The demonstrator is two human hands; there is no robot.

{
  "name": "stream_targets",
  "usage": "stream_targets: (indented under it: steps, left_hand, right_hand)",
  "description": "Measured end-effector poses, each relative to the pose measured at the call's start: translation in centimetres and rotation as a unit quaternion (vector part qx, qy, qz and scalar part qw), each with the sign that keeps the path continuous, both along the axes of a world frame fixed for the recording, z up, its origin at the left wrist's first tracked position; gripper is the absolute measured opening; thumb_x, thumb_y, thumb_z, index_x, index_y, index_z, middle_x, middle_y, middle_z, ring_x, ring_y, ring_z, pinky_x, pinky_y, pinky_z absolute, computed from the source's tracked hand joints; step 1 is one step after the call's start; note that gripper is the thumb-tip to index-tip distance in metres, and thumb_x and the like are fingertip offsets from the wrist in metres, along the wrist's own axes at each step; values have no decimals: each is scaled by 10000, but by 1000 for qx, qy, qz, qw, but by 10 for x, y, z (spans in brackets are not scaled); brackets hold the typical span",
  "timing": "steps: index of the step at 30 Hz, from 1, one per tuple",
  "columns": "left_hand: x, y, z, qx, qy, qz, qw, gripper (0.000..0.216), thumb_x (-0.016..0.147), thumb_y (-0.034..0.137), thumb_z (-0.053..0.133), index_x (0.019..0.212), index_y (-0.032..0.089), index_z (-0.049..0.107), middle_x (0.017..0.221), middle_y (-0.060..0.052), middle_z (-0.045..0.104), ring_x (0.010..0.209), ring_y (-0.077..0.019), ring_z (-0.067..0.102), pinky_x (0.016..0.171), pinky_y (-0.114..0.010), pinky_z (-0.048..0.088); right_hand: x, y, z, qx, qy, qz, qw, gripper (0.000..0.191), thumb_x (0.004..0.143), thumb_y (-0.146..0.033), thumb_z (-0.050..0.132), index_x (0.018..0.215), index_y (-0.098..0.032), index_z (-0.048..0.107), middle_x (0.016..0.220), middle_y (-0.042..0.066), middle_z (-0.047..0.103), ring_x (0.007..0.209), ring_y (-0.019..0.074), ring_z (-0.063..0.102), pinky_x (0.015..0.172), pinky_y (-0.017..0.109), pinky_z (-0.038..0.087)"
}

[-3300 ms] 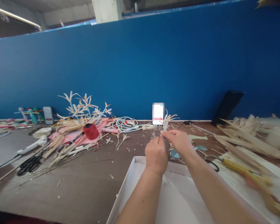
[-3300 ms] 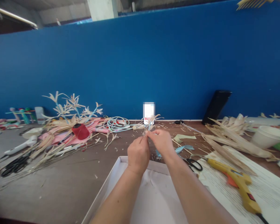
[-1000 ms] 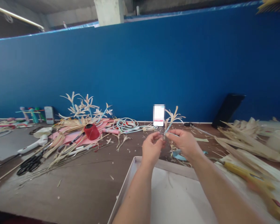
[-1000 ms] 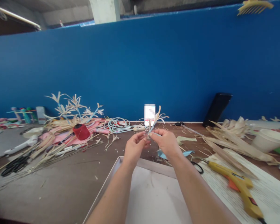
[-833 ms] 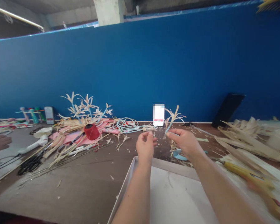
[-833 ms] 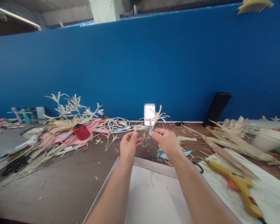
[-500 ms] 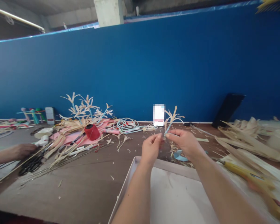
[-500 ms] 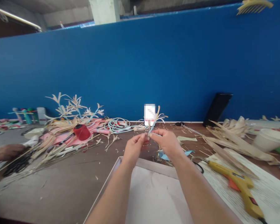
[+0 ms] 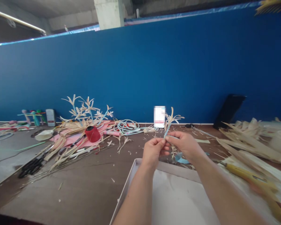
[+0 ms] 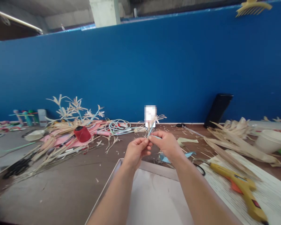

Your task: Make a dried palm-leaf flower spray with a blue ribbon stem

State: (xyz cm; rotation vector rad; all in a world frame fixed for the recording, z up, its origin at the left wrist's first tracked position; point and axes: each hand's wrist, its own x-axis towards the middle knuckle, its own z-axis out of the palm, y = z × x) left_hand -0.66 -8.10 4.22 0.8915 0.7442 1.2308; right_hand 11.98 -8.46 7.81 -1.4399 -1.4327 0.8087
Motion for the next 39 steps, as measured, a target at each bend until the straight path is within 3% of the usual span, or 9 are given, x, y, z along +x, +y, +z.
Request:
stream_targets:
  steps: [5,9,11,17,24,32,36,39]
  left_hand:
    - [6,-1,0,39,60,64,995,233,655,327,644,731,107,628,662,-45,624,530,-99,550,487,-230,492]
    - [10,-4,-4,88,154,148,973,206,708,339,580,724,141,632,606,-18,599,522,-114,541,480,-232,471]
    - [11,-5,-6,136,219,196,946,207,750,339,536,738,162,642,615,-17,601,557,-121,549,511,-228,460]
    - [8,-9,-10,302,381,305,819,186,816,230,465,794,185,644,764,-32,640,722,-124,557,684,-237,422]
    - [9,-8,-12,381,464,342,722,196,843,190,425,799,171,616,717,-35,613,698,-128,533,673,-241,393]
    - [7,-7,-12,397,550,371,634,166,832,185,432,743,185,572,688,-24,581,685,-140,518,632,-247,358]
    - [9,-7,-11,393,571,385,610,177,831,185,433,707,184,560,655,-23,565,666,-141,513,605,-252,336]
    - [12,-7,-10,388,568,379,619,176,832,191,433,725,184,572,660,-29,574,672,-143,521,613,-253,339]
  right_hand:
    - [-4,-3,4,7,-33,-10,999,249,673,-387,581,758,-174,679,590,-9,618,537,113,494,512,231,358]
    - [-8,-4,4,14,-46,-21,999,246,673,-380,574,757,-173,676,615,-6,620,550,116,498,527,231,365]
    - [-10,-5,4,15,-59,-32,998,251,669,-390,572,746,-173,672,575,-13,596,511,107,466,494,227,343]
    - [-15,-6,4,33,-87,-62,994,255,649,-412,572,678,-172,652,495,-28,537,453,96,396,437,222,292]
    - [-17,-6,3,41,-77,-76,993,240,640,-386,554,671,-172,656,574,-1,615,516,128,489,485,231,349]
    - [-16,-6,-1,43,-12,-50,998,323,681,-449,548,730,-156,673,602,7,611,545,128,484,501,232,347]
    - [-18,-4,-2,51,-13,-74,996,375,643,-520,588,694,-159,673,570,3,601,522,121,460,497,235,333]
    - [-18,-2,-3,42,-12,-90,995,351,633,-502,604,694,-164,673,566,2,608,506,118,458,494,238,337]
